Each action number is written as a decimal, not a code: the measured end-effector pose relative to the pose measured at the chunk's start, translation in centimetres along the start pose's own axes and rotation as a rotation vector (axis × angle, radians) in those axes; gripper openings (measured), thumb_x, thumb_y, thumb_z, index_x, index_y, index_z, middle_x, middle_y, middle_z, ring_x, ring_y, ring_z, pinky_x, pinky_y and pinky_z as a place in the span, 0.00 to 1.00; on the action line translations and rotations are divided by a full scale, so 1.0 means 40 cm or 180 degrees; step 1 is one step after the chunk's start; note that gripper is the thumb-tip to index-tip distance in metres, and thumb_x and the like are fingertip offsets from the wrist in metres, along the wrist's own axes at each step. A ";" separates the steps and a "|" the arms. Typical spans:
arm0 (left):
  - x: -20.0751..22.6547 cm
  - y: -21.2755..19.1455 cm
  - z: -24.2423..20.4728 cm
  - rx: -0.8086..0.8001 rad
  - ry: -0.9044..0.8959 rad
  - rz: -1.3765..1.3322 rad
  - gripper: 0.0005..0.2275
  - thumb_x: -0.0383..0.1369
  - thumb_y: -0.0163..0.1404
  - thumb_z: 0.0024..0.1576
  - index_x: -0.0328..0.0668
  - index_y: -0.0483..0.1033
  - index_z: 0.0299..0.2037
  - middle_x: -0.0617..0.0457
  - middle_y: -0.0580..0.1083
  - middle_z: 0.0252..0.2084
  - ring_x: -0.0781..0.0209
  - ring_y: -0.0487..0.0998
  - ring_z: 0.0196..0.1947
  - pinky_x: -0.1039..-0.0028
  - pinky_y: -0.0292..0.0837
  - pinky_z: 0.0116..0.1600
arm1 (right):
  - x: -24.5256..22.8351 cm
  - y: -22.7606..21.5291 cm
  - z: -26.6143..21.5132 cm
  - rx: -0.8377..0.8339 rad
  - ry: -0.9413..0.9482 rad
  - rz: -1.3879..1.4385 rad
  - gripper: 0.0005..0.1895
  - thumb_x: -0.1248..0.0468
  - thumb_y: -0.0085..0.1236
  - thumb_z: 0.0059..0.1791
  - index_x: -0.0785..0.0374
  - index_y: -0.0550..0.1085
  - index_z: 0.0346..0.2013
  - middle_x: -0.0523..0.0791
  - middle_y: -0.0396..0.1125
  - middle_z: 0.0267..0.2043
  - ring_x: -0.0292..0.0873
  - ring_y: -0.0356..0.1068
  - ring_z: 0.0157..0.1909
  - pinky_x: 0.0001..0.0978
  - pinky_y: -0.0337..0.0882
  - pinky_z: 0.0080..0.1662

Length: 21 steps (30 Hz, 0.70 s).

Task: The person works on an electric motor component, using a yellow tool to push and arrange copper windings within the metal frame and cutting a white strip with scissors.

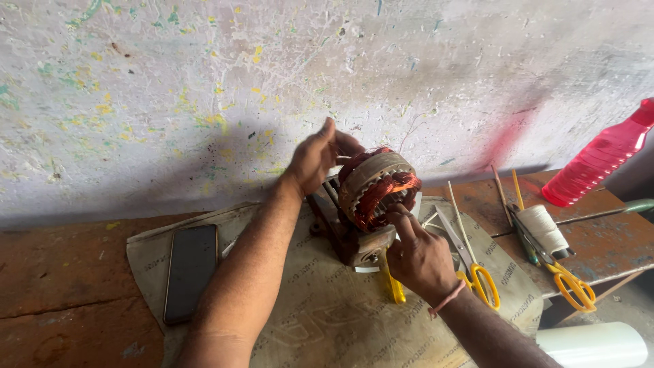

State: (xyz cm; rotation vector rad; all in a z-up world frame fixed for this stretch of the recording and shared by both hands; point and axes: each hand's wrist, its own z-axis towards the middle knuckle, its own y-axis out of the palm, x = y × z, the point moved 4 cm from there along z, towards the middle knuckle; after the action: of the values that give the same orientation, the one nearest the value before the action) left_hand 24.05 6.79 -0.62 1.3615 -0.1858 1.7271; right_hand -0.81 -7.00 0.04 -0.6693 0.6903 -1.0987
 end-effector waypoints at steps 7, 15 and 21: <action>-0.080 0.085 -0.030 -0.0849 -0.0974 -0.0633 0.35 0.58 0.29 0.65 0.33 0.71 0.63 0.41 0.74 0.62 0.51 0.72 0.64 0.60 0.67 0.69 | -0.018 0.016 -0.022 0.0349 -0.0202 -0.0306 0.27 0.72 0.54 0.40 0.69 0.66 0.55 0.56 0.68 0.61 0.56 0.75 0.27 0.44 0.76 0.27; -0.130 0.053 -0.046 -0.0858 -0.0656 -0.0912 0.24 0.42 0.34 0.71 0.31 0.65 0.69 0.43 0.69 0.68 0.56 0.70 0.68 0.64 0.64 0.73 | 0.029 -0.012 -0.116 0.0767 0.0814 0.1779 0.26 0.76 0.56 0.49 0.68 0.68 0.63 0.49 0.74 0.43 0.41 0.78 0.34 0.31 0.77 0.37; -0.107 0.024 -0.032 -0.0534 -0.0261 -0.0278 0.26 0.48 0.41 0.69 0.27 0.72 0.60 0.39 0.75 0.58 0.51 0.76 0.59 0.59 0.69 0.68 | 0.038 0.028 -0.069 0.0145 0.1151 0.4127 0.41 0.70 0.57 0.48 0.70 0.52 0.73 0.60 0.56 0.73 0.43 0.73 0.46 0.28 0.75 0.36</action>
State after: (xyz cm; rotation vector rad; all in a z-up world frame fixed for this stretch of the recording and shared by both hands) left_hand 22.42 4.67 -4.34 1.2987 -0.3059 1.5490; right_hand -1.88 -8.47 -2.75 0.1061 1.1515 -0.0057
